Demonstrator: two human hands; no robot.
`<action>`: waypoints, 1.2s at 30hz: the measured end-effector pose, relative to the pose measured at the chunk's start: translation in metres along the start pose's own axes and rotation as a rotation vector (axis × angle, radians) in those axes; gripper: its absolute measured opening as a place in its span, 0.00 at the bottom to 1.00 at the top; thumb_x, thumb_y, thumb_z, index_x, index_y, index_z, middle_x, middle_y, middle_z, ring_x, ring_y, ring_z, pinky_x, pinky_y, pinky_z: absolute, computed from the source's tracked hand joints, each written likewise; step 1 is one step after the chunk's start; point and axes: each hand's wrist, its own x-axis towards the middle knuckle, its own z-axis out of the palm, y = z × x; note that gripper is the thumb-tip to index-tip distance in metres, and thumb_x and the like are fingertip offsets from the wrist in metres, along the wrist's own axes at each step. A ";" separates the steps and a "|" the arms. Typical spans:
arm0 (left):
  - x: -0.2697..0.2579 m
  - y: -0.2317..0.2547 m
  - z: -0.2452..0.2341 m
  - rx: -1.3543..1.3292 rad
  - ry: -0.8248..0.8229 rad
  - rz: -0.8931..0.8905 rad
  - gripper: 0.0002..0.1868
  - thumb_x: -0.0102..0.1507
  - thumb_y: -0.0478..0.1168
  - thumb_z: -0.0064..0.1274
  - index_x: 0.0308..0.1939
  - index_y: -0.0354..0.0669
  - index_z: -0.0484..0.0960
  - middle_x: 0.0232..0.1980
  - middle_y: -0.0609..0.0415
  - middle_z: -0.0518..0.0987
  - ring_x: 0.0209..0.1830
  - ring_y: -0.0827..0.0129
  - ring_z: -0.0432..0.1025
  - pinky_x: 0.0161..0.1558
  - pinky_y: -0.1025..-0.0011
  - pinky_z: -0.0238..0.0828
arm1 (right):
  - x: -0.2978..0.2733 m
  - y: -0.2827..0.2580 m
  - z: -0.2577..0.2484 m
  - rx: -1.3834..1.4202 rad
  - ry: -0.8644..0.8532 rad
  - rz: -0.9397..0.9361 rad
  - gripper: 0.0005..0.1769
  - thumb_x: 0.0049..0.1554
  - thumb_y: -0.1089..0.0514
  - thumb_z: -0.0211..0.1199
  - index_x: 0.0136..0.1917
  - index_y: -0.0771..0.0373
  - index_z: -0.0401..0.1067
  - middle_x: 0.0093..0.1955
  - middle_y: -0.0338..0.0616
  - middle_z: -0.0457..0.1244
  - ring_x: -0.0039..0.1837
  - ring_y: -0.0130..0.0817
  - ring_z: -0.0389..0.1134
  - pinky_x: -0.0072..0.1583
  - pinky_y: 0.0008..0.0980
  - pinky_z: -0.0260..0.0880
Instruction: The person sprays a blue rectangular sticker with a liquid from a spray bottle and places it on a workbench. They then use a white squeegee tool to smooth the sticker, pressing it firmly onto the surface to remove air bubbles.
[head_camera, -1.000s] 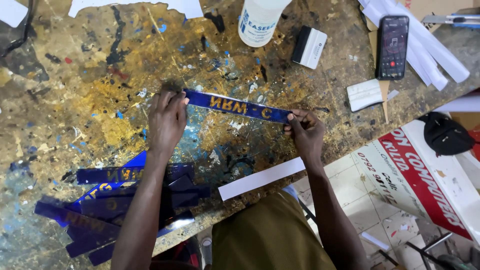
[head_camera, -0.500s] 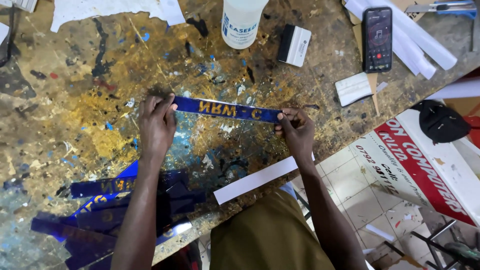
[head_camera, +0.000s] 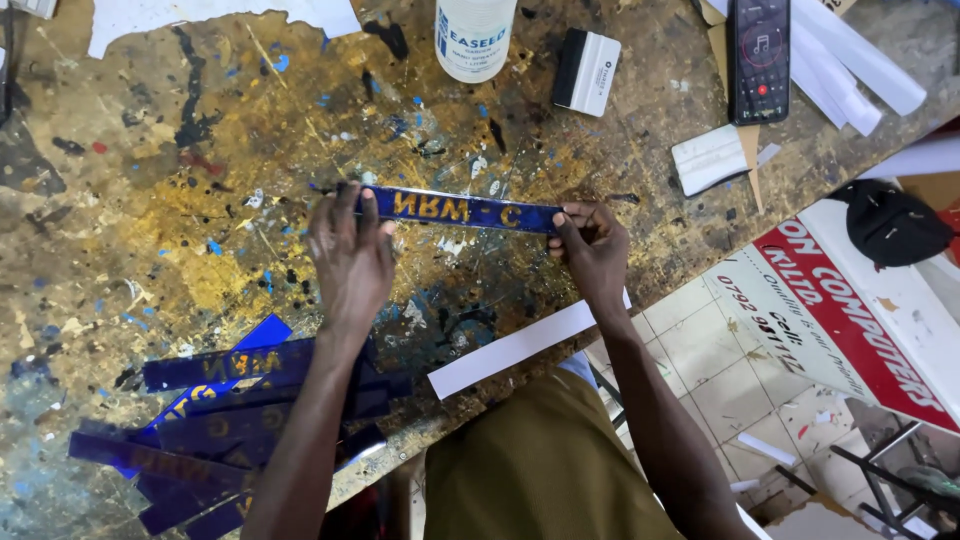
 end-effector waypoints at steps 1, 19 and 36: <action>-0.001 0.008 -0.001 0.039 -0.023 0.016 0.19 0.79 0.48 0.57 0.69 0.45 0.88 0.76 0.50 0.79 0.82 0.54 0.62 0.82 0.51 0.58 | 0.000 -0.001 0.000 0.003 -0.002 0.005 0.12 0.68 0.65 0.72 0.62 0.75 0.78 0.43 0.54 0.74 0.39 0.32 0.78 0.41 0.26 0.87; -0.013 0.114 0.039 -0.120 -0.344 0.137 0.55 0.77 0.76 0.23 0.93 0.36 0.47 0.96 0.36 0.45 0.96 0.42 0.39 0.91 0.48 0.31 | 0.005 0.013 -0.006 0.030 -0.019 -0.027 0.12 0.69 0.65 0.72 0.62 0.77 0.78 0.43 0.56 0.75 0.39 0.34 0.79 0.36 0.23 0.81; -0.005 0.168 0.041 -0.210 -0.270 0.297 0.55 0.77 0.77 0.25 0.93 0.36 0.51 0.96 0.37 0.47 0.96 0.43 0.42 0.92 0.47 0.32 | 0.006 0.013 -0.011 0.014 -0.012 -0.024 0.13 0.68 0.64 0.73 0.61 0.75 0.79 0.44 0.56 0.75 0.40 0.37 0.79 0.38 0.28 0.83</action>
